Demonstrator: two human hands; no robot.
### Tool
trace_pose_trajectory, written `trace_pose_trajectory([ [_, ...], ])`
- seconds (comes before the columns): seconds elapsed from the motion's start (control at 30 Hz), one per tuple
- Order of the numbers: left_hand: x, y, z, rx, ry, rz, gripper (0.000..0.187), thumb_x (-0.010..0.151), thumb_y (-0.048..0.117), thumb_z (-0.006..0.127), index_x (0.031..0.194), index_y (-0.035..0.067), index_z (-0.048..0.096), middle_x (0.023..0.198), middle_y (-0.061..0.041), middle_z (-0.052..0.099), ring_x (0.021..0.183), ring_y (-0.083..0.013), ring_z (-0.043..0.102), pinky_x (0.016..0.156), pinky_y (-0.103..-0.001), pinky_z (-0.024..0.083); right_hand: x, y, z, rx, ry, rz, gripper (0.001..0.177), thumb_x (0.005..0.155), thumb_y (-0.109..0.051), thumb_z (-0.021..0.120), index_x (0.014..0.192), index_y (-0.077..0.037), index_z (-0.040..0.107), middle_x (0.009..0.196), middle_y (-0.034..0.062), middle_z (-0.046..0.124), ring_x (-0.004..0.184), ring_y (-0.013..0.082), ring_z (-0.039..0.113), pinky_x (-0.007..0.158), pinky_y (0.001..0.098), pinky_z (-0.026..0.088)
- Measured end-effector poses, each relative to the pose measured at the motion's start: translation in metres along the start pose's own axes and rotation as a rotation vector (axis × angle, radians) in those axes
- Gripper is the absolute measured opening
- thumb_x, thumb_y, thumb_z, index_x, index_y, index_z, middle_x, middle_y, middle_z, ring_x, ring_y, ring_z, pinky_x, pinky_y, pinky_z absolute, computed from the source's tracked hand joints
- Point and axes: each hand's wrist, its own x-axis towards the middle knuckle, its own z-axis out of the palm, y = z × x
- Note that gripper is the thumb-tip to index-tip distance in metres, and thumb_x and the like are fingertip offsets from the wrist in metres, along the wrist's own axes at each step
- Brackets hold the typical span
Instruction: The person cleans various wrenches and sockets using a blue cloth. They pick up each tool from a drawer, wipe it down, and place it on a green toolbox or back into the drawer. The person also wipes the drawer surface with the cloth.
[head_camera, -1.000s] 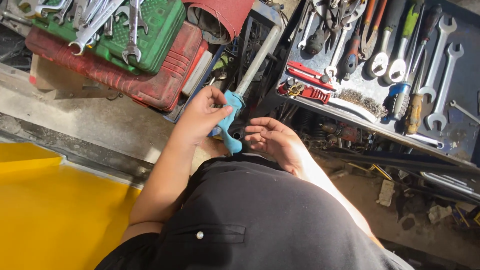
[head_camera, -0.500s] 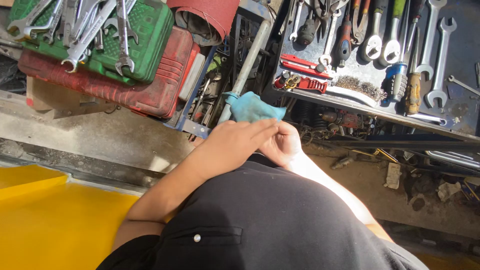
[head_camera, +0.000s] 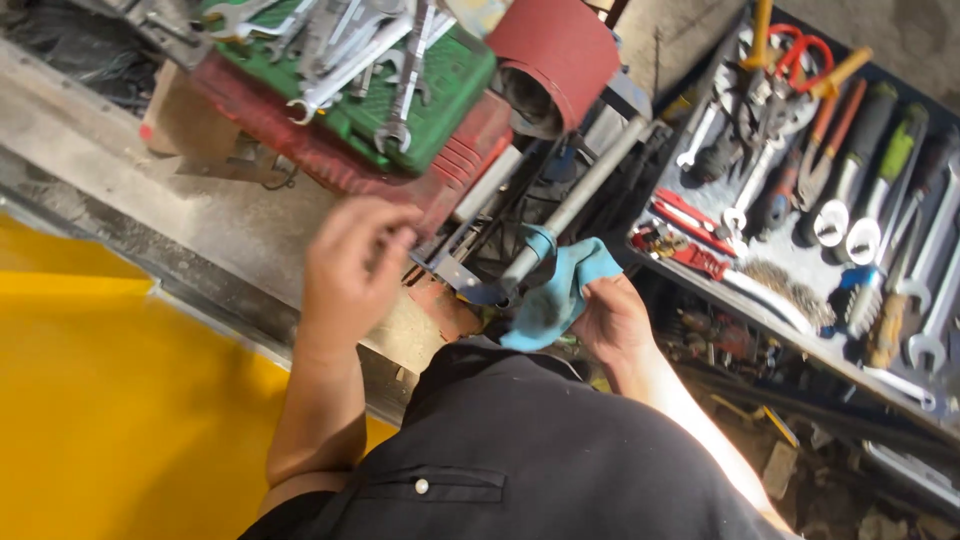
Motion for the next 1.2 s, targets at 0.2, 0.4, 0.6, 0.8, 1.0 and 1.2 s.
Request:
trace_pose_trajectory([
  [0.2, 0.049, -0.068, -0.02, 0.174, 0.476, 0.024, 0.017, 0.106, 0.003, 0.069, 0.122, 0.003, 0.065, 0.117, -0.009, 0.061, 0.092, -0.0171, 0.061, 0.08, -0.029, 0.053, 0.027, 0.009, -0.029, -0.044, -0.18, 0.003, 0.015, 0.111, -0.004, 0.068, 0.12, 0.002, 0.058, 0.106, 0.0064, 0.067, 0.104, 0.0204, 0.066, 0.097, 0.0362, 0.052],
  [0.4, 0.087, -0.107, -0.022, -0.076, 0.445, -0.288, 0.015, 0.107, 0.014, 0.07, 0.107, 0.002, 0.062, 0.086, -0.002, 0.066, 0.076, -0.0099, 0.061, 0.07, -0.024, 0.051, 0.033, 0.018, -0.003, -0.181, 0.09, 0.104, 0.042, 0.091, -0.012, 0.065, 0.131, 0.001, 0.06, 0.113, 0.0093, 0.072, 0.102, 0.0218, 0.069, 0.093, 0.0372, 0.053],
  [0.6, 0.092, -0.121, -0.027, -0.354, 0.333, -0.384, 0.013, 0.105, 0.011, 0.069, 0.102, 0.001, 0.062, 0.084, -0.002, 0.069, 0.07, -0.0063, 0.062, 0.06, -0.02, 0.048, 0.041, 0.012, 0.005, -0.163, 0.099, 0.137, 0.044, 0.09, -0.01, 0.062, 0.132, 0.002, 0.06, 0.115, 0.0113, 0.072, 0.105, 0.0243, 0.069, 0.096, 0.04, 0.052],
  [0.8, 0.091, -0.124, -0.028, -0.419, 0.335, -0.392, 0.008, 0.104, 0.008, 0.068, 0.104, 0.001, 0.063, 0.086, -0.003, 0.07, 0.071, -0.0062, 0.064, 0.059, -0.02, 0.047, 0.045, 0.012, -0.009, -0.18, 0.097, 0.123, 0.032, 0.093, -0.009, 0.061, 0.124, -0.001, 0.064, 0.112, 0.0114, 0.073, 0.104, 0.0247, 0.068, 0.097, 0.0421, 0.051],
  [1.0, 0.089, -0.093, -0.031, -0.347, 0.355, -0.458, 0.011, 0.105, 0.012, 0.066, 0.104, 0.002, 0.063, 0.084, -0.003, 0.069, 0.067, -0.0056, 0.061, 0.054, -0.02, 0.046, 0.051, 0.012, -0.014, -0.203, 0.111, 0.147, 0.027, 0.094, -0.01, 0.062, 0.119, -0.002, 0.064, 0.109, 0.0112, 0.073, 0.102, 0.024, 0.069, 0.096, 0.043, 0.053],
  [1.2, 0.083, -0.09, -0.033, -0.344, 0.38, -0.495, 0.013, 0.105, 0.014, 0.065, 0.104, 0.001, 0.062, 0.082, -0.003, 0.068, 0.065, -0.0049, 0.061, 0.051, -0.021, 0.049, 0.054, 0.011, -0.01, -0.2, 0.063, 0.125, 0.027, 0.094, -0.01, 0.061, 0.119, -0.002, 0.064, 0.106, 0.0108, 0.073, 0.098, 0.0238, 0.07, 0.092, 0.0415, 0.052],
])
